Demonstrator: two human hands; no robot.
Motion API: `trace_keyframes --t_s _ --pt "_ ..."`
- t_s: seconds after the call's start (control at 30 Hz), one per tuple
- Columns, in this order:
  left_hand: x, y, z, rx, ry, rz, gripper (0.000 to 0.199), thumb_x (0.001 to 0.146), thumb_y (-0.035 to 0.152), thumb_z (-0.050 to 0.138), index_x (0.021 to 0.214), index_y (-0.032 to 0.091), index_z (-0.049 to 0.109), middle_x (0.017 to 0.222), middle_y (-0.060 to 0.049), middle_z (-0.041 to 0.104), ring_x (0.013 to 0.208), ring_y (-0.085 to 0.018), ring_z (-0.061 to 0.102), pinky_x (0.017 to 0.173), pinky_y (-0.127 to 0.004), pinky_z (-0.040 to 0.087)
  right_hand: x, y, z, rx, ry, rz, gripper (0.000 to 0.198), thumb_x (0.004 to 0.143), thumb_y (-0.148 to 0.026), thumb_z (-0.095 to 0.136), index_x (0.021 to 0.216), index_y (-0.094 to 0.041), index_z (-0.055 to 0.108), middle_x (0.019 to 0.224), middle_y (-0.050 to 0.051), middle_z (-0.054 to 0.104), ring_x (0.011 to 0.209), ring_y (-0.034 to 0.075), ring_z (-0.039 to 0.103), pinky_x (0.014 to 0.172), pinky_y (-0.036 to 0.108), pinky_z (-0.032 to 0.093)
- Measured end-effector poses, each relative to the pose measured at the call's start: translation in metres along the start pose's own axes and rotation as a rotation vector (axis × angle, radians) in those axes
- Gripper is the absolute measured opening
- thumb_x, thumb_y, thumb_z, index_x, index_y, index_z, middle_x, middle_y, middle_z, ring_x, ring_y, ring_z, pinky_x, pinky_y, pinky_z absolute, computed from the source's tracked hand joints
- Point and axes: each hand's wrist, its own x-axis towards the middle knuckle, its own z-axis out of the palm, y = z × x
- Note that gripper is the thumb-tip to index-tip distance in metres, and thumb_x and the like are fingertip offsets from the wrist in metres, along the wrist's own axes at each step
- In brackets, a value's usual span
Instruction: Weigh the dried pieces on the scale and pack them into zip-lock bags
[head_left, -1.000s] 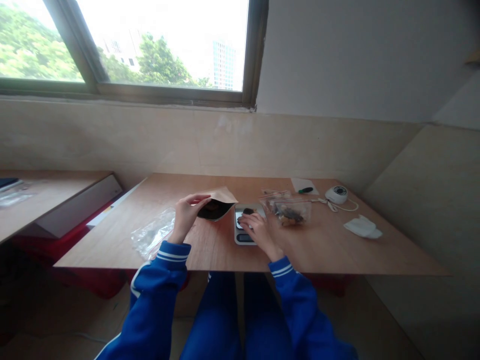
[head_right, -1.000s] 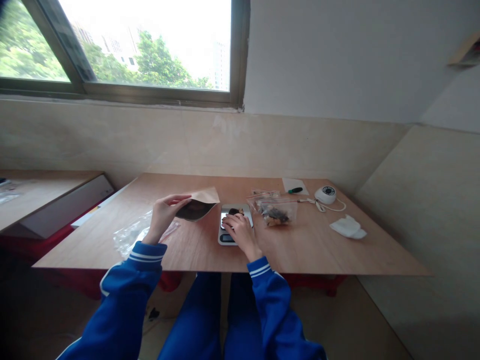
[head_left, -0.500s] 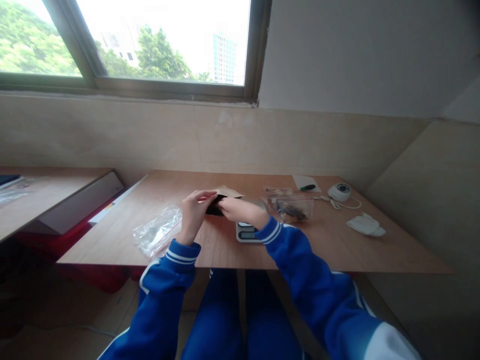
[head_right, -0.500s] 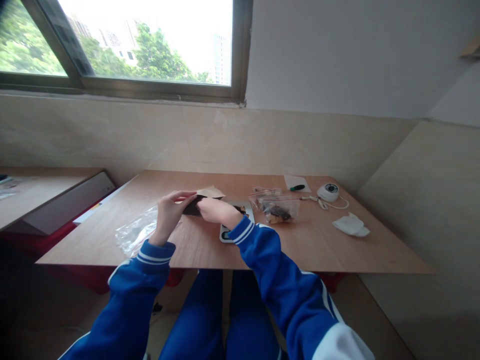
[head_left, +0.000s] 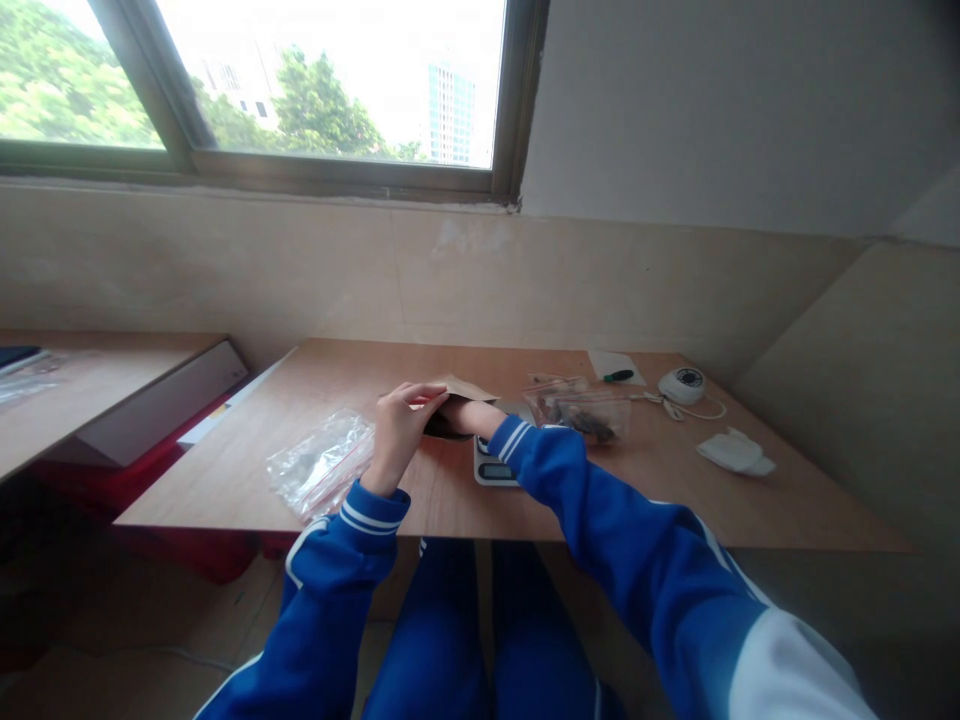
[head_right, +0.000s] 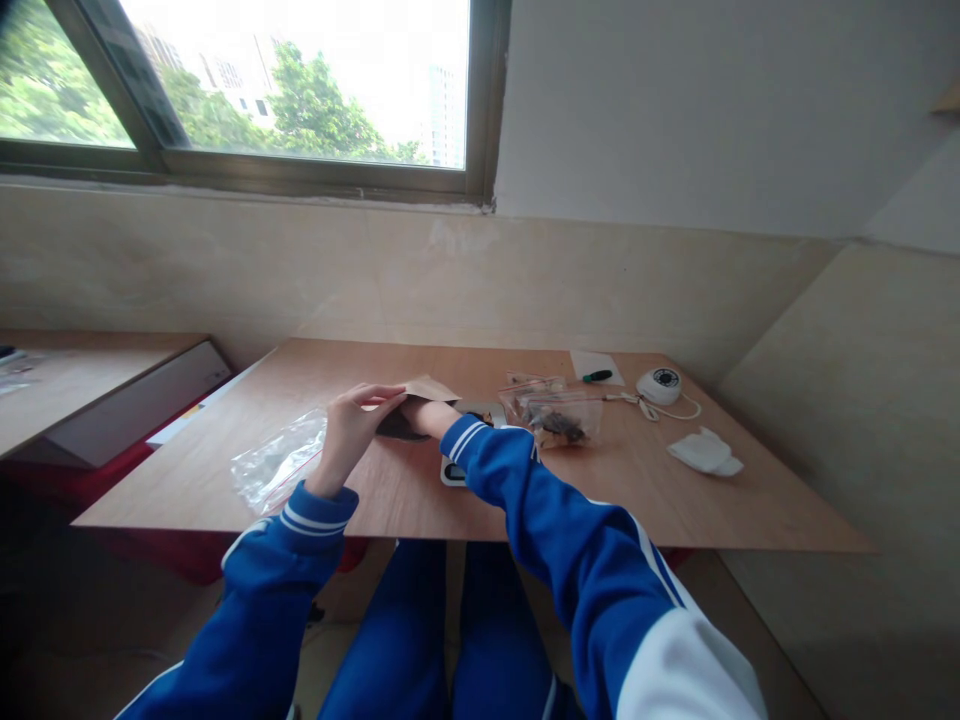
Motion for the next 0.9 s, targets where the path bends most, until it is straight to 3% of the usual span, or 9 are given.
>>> trace_keyframes --t_s 0.1,0.2,0.37,0.47,0.53,0.63,0.7,0.8,0.9 --pt "0.001 0.000 0.000 0.000 -0.014 -0.010 0.018 0.076 0.035 0.068 0.085 0.021 0.076 0.087 -0.003 0.075 0.074 -0.018 0.069 0.071 -0.028 0.055 -0.006 -0.003 -0.006 -0.043 -0.111 -0.049 0.023 0.073 -0.011 0.072 0.095 -0.019 0.071 0.108 0.006 0.072 0.103 0.022 0.064 0.094 0.031 0.049" --pt "0.002 -0.002 -0.001 -0.014 -0.030 -0.017 0.018 0.075 0.035 0.068 0.084 0.021 0.076 0.085 -0.003 0.075 0.074 -0.018 0.069 0.072 -0.028 0.056 -0.011 -0.009 -0.015 -0.088 -0.167 -0.072 0.020 0.076 -0.011 0.069 0.095 -0.016 0.071 0.107 0.007 0.072 0.098 0.021 0.065 0.092 0.030 0.050" --pt "0.001 -0.003 -0.006 -0.038 -0.045 -0.048 0.019 0.074 0.036 0.070 0.083 0.021 0.076 0.085 -0.004 0.076 0.073 -0.019 0.069 0.070 -0.028 0.056 -0.037 -0.025 -0.028 -0.154 -0.164 -0.089 0.018 0.087 -0.013 0.056 0.099 -0.015 0.070 0.105 0.009 0.072 0.090 0.021 0.068 0.084 0.031 0.053" --pt "0.001 -0.002 -0.008 -0.026 -0.046 -0.046 0.020 0.074 0.037 0.069 0.083 0.022 0.076 0.085 -0.004 0.076 0.072 -0.019 0.069 0.069 -0.028 0.056 -0.066 -0.037 -0.032 -0.247 -0.030 -0.054 0.026 0.088 -0.003 0.048 0.104 -0.013 0.067 0.109 0.015 0.069 0.101 0.027 0.066 0.091 0.040 0.051" --pt "0.001 -0.003 -0.010 -0.008 -0.050 -0.042 0.019 0.074 0.037 0.069 0.084 0.022 0.076 0.086 -0.003 0.076 0.072 -0.019 0.069 0.070 -0.028 0.055 -0.088 -0.046 -0.034 -0.270 0.121 -0.104 0.026 0.088 -0.002 0.048 0.101 -0.015 0.066 0.115 0.016 0.066 0.110 0.027 0.062 0.097 0.043 0.048" --pt "0.003 -0.005 -0.011 0.011 -0.050 -0.051 0.020 0.075 0.038 0.069 0.085 0.022 0.076 0.088 -0.003 0.075 0.072 -0.018 0.069 0.069 -0.028 0.055 -0.122 -0.052 -0.039 -0.134 0.335 -0.262 0.020 0.092 -0.013 0.048 0.098 -0.021 0.065 0.132 0.010 0.058 0.124 0.023 0.053 0.104 0.042 0.044" --pt "0.004 -0.007 -0.011 0.020 -0.046 -0.051 0.021 0.076 0.038 0.068 0.087 0.022 0.076 0.089 -0.004 0.075 0.073 -0.018 0.068 0.070 -0.027 0.054 -0.141 -0.046 -0.045 0.000 0.462 -0.291 0.019 0.094 -0.019 0.047 0.101 -0.024 0.064 0.137 0.007 0.054 0.127 0.020 0.050 0.104 0.039 0.044" --pt "0.003 -0.012 -0.011 0.022 -0.040 -0.021 0.022 0.077 0.039 0.066 0.088 0.022 0.075 0.091 -0.004 0.074 0.077 -0.018 0.068 0.073 -0.027 0.054 -0.159 -0.014 -0.050 0.148 0.638 -0.129 0.015 0.093 -0.025 0.050 0.102 -0.025 0.062 0.133 0.007 0.057 0.120 0.020 0.056 0.100 0.037 0.046" --pt "-0.002 -0.024 -0.010 -0.006 -0.027 0.013 0.023 0.079 0.040 0.063 0.089 0.022 0.074 0.095 -0.004 0.073 0.086 -0.018 0.067 0.078 -0.026 0.053 -0.158 0.039 -0.049 0.254 0.730 0.110 0.017 0.091 -0.034 0.052 0.098 -0.023 0.062 0.113 0.007 0.069 0.103 0.021 0.065 0.091 0.035 0.050"
